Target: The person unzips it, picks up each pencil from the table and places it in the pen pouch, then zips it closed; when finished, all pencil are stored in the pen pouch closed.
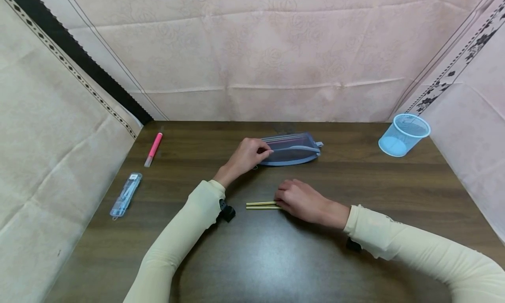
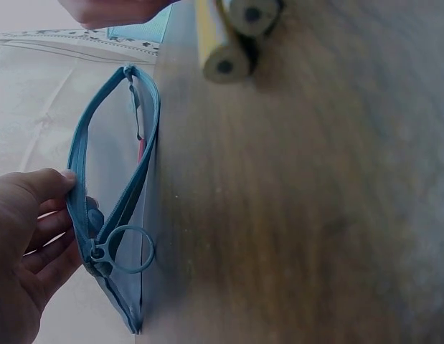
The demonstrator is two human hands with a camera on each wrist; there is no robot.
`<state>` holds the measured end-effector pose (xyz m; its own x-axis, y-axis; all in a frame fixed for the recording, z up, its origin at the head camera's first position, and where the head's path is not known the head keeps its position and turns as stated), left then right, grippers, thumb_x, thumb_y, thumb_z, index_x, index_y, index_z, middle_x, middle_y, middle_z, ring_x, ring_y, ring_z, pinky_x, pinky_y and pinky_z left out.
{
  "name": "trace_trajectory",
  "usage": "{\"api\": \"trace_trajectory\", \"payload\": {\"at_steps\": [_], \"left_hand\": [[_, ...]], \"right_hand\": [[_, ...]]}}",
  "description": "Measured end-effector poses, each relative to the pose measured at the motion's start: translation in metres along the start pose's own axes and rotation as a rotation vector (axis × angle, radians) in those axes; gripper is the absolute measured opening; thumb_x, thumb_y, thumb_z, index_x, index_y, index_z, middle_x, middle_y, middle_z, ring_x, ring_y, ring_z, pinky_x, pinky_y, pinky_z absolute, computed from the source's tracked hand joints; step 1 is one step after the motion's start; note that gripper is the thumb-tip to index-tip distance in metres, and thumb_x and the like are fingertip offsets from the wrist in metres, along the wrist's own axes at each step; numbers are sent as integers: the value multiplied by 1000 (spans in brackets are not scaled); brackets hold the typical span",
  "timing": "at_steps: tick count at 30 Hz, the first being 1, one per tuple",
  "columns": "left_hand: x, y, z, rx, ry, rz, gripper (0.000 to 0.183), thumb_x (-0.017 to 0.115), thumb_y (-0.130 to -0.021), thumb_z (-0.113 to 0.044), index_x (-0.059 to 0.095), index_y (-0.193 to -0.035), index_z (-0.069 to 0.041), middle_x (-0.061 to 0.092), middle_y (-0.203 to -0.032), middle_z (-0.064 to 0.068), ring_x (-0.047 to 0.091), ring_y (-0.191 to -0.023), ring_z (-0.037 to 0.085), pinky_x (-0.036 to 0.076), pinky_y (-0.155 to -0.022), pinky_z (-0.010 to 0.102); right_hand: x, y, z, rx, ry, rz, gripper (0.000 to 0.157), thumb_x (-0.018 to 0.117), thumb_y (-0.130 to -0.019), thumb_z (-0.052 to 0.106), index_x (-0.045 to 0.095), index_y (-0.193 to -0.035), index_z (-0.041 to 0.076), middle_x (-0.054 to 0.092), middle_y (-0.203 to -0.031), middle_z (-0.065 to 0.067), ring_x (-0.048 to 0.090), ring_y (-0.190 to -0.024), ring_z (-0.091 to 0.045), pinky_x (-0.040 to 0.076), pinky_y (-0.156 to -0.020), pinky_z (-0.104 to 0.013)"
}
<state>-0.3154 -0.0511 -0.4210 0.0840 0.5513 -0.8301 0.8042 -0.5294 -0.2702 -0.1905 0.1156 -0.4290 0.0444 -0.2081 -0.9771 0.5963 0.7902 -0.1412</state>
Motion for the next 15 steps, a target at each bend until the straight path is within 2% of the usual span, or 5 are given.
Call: {"api": "trace_trajectory", "payload": {"at_steps": [7,12,15], "left_hand": [[0,0,0,-8,4,2,18,68,-98,-25,79,-105,-12,75,-96,1,63,-79,9,55,-74,26],[-1,0,0,-13,8,3,18,68,-98,-24,79,-105,-12,75,-98,1,63,-80,10,56,-76,26],[-2,0,0,-10,8,-2,18,68,-98,-24,79,-105,-12,76,-98,2,64,-80,10,56,-77,27]], "right_hand": [[0,1,0,6,49,-3,4,71,-94,17,74,-94,15,66,-88,2,62,-86,-14,50,-77,-35],[-2,3,-2,-12,60,-57,3,73,-92,16,70,-92,14,67,-87,2,63,-85,-14,51,-77,-34],[-6,2,-3,-38,25,-99,5,74,-90,15,70,-91,14,67,-86,3,62,-83,-13,51,-79,-34]]}}
Point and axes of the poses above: each hand's wrist, its own y-axis away from the middle knuckle, its own x-axis out of the palm, z = x × y, the point moved 3 cm from there along -y, towards the middle knuckle
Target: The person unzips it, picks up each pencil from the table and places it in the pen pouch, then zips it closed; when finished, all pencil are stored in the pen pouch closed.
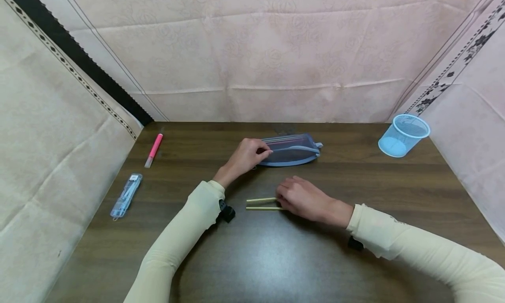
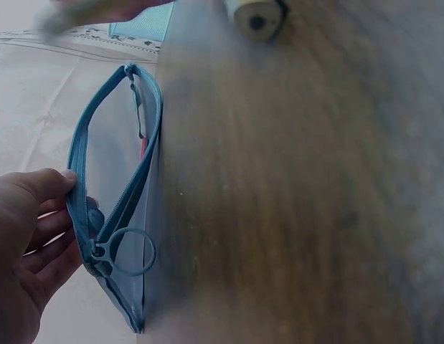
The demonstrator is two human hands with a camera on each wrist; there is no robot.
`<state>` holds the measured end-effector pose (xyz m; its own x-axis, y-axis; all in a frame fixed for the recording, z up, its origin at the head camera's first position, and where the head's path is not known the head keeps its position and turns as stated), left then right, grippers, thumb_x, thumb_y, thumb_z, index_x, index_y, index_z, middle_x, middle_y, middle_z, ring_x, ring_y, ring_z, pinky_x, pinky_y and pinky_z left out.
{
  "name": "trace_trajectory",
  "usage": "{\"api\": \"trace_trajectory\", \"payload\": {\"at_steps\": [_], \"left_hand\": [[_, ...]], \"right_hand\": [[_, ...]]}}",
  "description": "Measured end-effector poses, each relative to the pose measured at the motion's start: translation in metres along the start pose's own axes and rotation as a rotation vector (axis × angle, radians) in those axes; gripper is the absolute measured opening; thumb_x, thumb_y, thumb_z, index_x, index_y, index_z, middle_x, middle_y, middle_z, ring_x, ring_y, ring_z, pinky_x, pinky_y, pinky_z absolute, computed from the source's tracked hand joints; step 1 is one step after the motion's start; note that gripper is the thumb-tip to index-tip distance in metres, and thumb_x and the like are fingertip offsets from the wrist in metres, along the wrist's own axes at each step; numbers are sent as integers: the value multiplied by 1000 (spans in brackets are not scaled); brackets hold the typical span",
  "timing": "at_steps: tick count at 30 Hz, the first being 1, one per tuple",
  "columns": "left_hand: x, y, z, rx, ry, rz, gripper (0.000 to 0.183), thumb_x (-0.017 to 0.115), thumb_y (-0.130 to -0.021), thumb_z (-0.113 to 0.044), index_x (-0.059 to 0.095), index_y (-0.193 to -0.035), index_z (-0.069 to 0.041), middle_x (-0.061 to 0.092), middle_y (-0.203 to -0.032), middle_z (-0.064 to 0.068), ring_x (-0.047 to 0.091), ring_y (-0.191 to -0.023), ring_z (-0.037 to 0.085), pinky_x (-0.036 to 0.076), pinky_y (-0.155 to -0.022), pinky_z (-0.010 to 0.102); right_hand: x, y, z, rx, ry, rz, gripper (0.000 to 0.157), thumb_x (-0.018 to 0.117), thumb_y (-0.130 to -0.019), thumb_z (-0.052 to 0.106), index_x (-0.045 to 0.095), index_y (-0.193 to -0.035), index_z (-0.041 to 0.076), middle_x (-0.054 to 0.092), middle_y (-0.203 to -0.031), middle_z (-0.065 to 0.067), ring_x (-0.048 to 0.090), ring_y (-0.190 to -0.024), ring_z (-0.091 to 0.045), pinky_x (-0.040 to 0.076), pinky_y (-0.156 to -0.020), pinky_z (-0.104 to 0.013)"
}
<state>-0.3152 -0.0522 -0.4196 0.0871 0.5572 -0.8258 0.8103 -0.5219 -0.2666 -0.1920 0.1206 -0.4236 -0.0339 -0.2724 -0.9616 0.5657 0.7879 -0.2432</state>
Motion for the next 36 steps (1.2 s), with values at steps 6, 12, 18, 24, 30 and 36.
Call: {"api": "trace_trajectory", "payload": {"at_steps": [6,12,18,24,30,36], "left_hand": [[2,3,1,24,-1,-10,17,68,-98,-23,79,-104,-11,76,-97,2,66,-82,10,56,-76,27],[2,3,2,27,-5,-10,17,68,-98,-22,79,-105,-11,76,-98,3,67,-83,10,56,-75,27],[2,3,2,23,10,-6,16,69,-97,-21,79,-104,-9,76,-96,4,65,-79,11,56,-73,25],[2,2,1,31,9,-19,16,69,-97,-19,79,-103,-8,76,-97,5,64,-78,11,56,-74,26],[2,1,1,19,0,-13,14,70,-96,-18,79,-102,-10,76,-97,4,64,-80,11,56,-75,27],[3,-1,2,22,-22,-2,14,69,-97,-19,79,-102,-10,76,-97,3,65,-81,11,55,-74,27]], "right_hand": [[-12,-2,-2,14,-269,-46,9,73,-92,12,74,-101,10,70,-93,3,63,-86,-8,54,-79,-29],[-29,-6,-4,42,-447,-129,18,73,-92,5,76,-110,6,73,-97,1,65,-86,-4,57,-75,-25],[-33,-8,-8,129,-563,-246,15,74,-90,3,77,-103,9,76,-93,-1,66,-80,-4,57,-72,-25],[-35,-9,-13,342,-731,-273,12,74,-92,13,77,-103,11,77,-97,-1,69,-87,-10,58,-81,-25],[-33,-10,-15,475,-945,-251,17,71,-95,14,76,-109,5,77,-101,-6,73,-91,-21,60,-82,-29],[-22,-10,-18,673,-1461,-248,33,66,-97,8,63,-123,-11,76,-107,-9,75,-100,-20,53,-99,-47]]}}
Point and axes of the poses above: each hand's wrist, its own y-axis away from the middle knuckle, its own x-axis out of the palm, z = x × y, the point moved 3 cm from there along -y, towards the middle knuckle
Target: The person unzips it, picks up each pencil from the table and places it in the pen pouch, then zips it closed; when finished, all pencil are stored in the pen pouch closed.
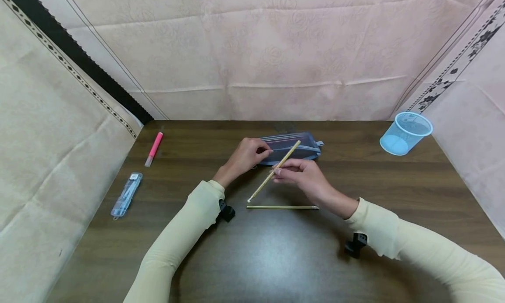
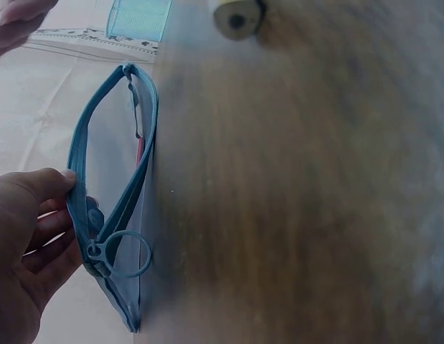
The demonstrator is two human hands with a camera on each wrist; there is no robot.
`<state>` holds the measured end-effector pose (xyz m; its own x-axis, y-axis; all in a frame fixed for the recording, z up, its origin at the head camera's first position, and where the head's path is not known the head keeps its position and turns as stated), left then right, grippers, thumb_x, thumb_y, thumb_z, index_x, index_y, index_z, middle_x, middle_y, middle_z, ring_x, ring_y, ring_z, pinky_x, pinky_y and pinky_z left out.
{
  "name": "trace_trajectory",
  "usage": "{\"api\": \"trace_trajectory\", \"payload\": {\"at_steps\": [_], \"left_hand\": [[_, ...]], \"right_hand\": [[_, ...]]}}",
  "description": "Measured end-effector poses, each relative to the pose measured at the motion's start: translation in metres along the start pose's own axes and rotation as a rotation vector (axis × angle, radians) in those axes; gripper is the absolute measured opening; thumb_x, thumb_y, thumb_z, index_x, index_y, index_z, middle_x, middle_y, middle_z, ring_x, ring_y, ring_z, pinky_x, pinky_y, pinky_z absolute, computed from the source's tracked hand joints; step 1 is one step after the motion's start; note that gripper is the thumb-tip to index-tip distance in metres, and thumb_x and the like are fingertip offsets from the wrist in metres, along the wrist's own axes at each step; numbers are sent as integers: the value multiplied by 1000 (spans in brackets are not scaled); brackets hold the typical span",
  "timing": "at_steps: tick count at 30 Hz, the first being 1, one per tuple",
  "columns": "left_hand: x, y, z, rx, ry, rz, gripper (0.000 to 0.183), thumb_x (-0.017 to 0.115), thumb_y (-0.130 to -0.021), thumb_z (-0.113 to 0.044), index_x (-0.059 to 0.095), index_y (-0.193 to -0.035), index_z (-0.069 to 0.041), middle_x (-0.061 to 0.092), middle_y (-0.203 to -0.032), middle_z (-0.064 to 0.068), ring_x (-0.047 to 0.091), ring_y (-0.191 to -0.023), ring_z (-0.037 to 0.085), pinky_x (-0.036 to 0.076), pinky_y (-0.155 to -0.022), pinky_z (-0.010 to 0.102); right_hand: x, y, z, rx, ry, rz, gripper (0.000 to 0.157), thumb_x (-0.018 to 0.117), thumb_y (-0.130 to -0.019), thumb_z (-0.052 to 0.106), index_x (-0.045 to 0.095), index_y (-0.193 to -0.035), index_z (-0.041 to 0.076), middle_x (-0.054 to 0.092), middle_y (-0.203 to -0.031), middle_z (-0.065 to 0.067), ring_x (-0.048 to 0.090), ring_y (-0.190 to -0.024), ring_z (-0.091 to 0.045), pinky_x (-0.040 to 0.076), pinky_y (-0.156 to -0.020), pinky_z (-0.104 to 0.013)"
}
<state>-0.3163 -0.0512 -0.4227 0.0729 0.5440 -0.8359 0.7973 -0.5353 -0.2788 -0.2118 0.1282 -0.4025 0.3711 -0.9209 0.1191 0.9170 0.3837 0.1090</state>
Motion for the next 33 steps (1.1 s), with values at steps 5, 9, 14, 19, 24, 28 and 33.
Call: {"api": "trace_trajectory", "payload": {"at_steps": [5,9,14,19,24,28,33], "left_hand": [[-1,-1,-1,10,-14,-5,15,70,-96,-19,79,-102,-9,77,-98,4,66,-83,12,56,-77,28],[-1,-1,-2,10,-18,-2,16,70,-96,-20,79,-102,-9,77,-99,5,66,-84,12,56,-78,28],[-2,-1,-2,15,-5,-7,16,69,-97,-22,79,-102,-10,77,-97,3,66,-82,10,56,-77,27],[-2,0,-2,17,1,-14,17,69,-97,-22,80,-101,-10,77,-96,3,67,-82,10,56,-77,27],[-1,1,-1,20,1,-13,17,69,-97,-22,80,-102,-10,77,-95,3,67,-81,10,56,-75,26],[-1,0,-2,26,12,-12,17,68,-98,-22,79,-103,-10,77,-96,3,68,-81,10,56,-74,26],[-2,0,-3,21,14,-9,17,68,-97,-23,80,-103,-10,77,-96,3,67,-81,10,56,-75,26]], "right_hand": [[-3,-3,-10,197,-305,-28,32,61,-100,7,57,-129,-6,76,-107,-8,74,-105,-19,48,-106,-41],[-7,-5,-15,307,-463,-47,28,55,-103,6,56,-129,-4,76,-107,-11,73,-105,-20,42,-110,-40],[-12,-9,-21,361,-547,-67,20,49,-105,4,64,-117,-2,77,-103,-13,74,-103,-21,45,-109,-37],[-19,-16,-25,373,-563,-95,21,49,-104,2,70,-102,2,77,-100,-14,75,-98,-20,51,-103,-34],[-29,-28,-29,402,-587,-150,19,51,-103,-1,70,-100,0,77,-95,-16,76,-94,-22,54,-98,-32],[-36,-37,-32,430,-575,-185,19,52,-103,0,70,-98,-1,78,-92,-16,77,-90,-22,56,-94,-31],[-41,-47,-34,436,-577,-214,22,52,-103,1,65,-121,-3,78,-90,-17,77,-89,-22,53,-98,-32]]}}
Point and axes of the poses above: each hand's wrist, its own y-axis away from the middle knuckle, its own x-axis out of the palm, z = x × y, the point moved 3 cm from there along -y, towards the middle knuckle
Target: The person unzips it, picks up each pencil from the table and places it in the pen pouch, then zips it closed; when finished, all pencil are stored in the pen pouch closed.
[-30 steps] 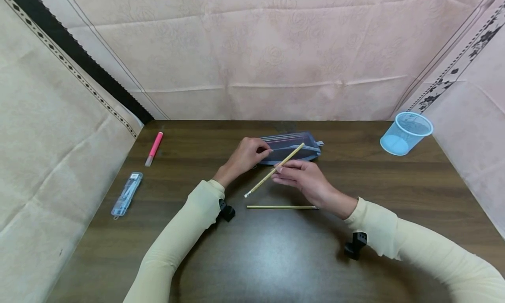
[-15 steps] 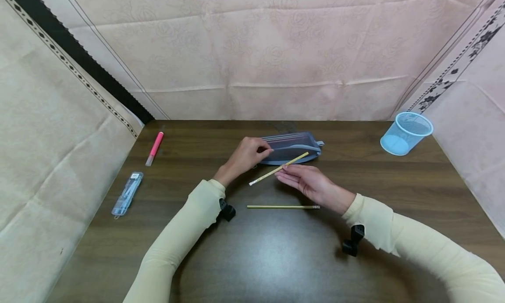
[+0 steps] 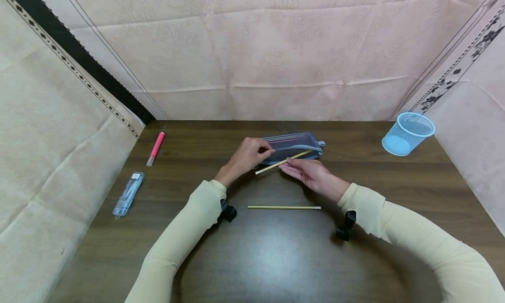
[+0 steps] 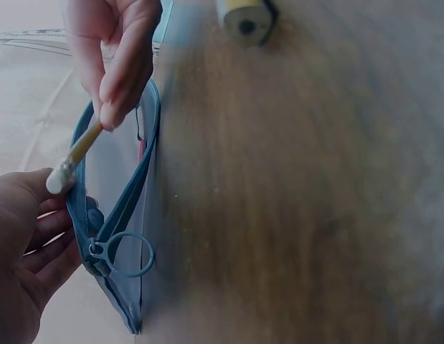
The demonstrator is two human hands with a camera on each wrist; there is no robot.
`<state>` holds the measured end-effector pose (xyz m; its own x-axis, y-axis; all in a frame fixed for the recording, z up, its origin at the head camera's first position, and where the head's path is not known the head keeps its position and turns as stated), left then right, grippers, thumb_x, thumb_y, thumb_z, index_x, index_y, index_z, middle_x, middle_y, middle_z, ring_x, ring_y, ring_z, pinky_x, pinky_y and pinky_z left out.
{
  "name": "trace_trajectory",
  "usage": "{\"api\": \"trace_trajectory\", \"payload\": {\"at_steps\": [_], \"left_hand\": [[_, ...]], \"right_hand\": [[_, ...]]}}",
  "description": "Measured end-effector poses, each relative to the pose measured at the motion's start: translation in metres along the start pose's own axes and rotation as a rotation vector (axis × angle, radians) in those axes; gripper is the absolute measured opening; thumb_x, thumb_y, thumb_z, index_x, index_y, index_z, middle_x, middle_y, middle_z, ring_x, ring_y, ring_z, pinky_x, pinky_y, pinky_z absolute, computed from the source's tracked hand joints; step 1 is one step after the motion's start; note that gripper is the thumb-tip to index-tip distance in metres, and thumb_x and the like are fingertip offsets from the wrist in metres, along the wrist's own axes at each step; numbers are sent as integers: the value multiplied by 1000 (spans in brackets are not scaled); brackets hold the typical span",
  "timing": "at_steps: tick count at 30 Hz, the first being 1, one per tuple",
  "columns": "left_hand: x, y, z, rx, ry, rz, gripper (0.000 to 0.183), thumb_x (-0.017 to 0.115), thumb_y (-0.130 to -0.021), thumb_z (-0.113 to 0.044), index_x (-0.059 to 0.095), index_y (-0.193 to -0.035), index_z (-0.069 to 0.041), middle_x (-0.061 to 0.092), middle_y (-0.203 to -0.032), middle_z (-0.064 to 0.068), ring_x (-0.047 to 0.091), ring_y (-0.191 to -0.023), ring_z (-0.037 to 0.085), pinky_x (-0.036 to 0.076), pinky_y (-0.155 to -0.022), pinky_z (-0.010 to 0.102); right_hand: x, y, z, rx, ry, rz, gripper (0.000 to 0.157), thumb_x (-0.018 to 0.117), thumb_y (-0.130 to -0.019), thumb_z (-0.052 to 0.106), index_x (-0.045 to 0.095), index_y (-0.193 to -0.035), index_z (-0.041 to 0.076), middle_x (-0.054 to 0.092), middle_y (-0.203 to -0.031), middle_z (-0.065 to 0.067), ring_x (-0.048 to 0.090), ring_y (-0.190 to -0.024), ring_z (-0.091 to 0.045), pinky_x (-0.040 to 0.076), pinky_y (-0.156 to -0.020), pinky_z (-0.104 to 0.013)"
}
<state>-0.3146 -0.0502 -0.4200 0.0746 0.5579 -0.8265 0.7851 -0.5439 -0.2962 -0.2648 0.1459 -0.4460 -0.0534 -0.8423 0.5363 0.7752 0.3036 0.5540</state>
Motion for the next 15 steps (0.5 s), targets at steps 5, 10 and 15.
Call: {"api": "trace_trajectory", "payload": {"at_steps": [5,10,15], "left_hand": [[0,-1,1,1,2,-2,17,69,-97,-23,80,-103,-11,77,-96,3,67,-81,10,56,-75,27],[-1,-1,0,-14,-3,2,18,69,-97,-23,80,-102,-10,77,-97,3,68,-84,11,57,-78,28],[1,0,1,-21,-4,4,18,68,-98,-24,80,-102,-11,77,-97,3,68,-84,11,57,-78,28]], "right_hand": [[-1,-4,7,30,-47,-58,44,52,-103,4,46,-146,0,78,-91,-17,77,-89,-22,46,-107,-33],[-2,-8,9,40,-65,-88,43,52,-104,5,47,-146,3,78,-93,-16,77,-92,-22,46,-107,-32],[0,-11,10,42,-77,-119,45,51,-104,6,44,-148,3,78,-94,-16,76,-94,-21,47,-106,-32]]}}
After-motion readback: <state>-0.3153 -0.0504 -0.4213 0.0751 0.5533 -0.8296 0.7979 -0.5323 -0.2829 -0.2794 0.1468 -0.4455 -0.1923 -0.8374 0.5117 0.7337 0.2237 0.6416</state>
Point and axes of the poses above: each hand's wrist, its own y-axis away from the middle knuckle, its own x-axis out of the palm, z = x × y, the point moved 3 cm from there along -y, towards the middle knuckle
